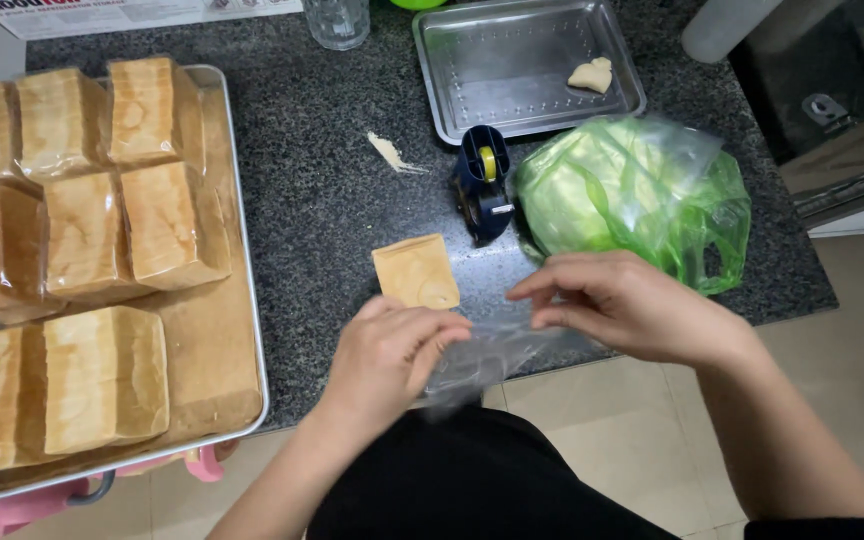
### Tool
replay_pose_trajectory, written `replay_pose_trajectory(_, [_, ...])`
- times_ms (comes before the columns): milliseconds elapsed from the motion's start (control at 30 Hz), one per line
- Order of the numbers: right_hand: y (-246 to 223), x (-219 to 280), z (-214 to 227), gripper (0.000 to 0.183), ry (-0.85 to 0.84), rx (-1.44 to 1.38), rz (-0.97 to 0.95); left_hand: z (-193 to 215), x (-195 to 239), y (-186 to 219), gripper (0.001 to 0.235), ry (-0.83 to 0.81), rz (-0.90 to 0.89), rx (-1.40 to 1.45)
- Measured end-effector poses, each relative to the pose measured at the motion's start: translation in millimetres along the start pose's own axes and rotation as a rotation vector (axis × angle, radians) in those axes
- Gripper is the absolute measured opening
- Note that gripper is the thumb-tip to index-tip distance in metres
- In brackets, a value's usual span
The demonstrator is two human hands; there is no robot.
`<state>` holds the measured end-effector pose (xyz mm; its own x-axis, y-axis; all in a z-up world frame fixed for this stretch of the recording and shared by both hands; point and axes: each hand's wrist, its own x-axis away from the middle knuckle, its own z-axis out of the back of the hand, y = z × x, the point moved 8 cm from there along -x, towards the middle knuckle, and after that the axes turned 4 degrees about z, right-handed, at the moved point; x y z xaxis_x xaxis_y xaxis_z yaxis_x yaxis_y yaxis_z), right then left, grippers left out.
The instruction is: Wrapping loaves of bread in plastic bags and sealing them with tape.
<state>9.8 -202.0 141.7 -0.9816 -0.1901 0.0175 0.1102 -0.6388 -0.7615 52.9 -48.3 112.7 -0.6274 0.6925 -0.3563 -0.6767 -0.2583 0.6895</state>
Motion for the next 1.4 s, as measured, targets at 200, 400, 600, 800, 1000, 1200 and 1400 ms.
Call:
replay_pose_trajectory(200, [1.3,-11.6,-1.7,0.009,0.215,-0.104,0.185,32.6,-17.0,-12.7,0.008,-0.141,0.111,0.115])
replay_pose_trajectory(400, [-4.2,-25.5,-18.6,0.016,-0.033,-0.096,0.248,42.1,-17.5,-23.9,0.017,-0.797,0.331,-0.053])
replay_pose_trajectory(600, [-23.3,-23.0,-15.6,0.029,-0.438,-0.210,0.310,86.1,-22.2,-4.7,0.031,-0.767,0.012,0.343])
replay_pose_trajectory(800, [-12.6,-56.4,57.0,0.045,-0.316,-1.315,0.938,97.8,-89.2,-6.4,0.035,-0.218,-0.035,1.527])
replay_pose_trajectory(1000, [98.1,-106.3,-87.7,0.025,-0.008,-2.538,-0.242,12.2,-79.3,-150.5,0.015,0.366,0.520,1.893])
replay_pose_trajectory(1200, [207.4,-8.0,-150.8,0.028,0.238,-1.232,-0.478,-59.9,71.8,-171.5,0.022,0.164,0.957,1.356])
replay_pose_trajectory(1400, [228.9,0.4,-159.1,0.021,0.315,-1.037,-0.351,-71.6,106.0,-144.8,0.031,-0.342,1.051,0.909])
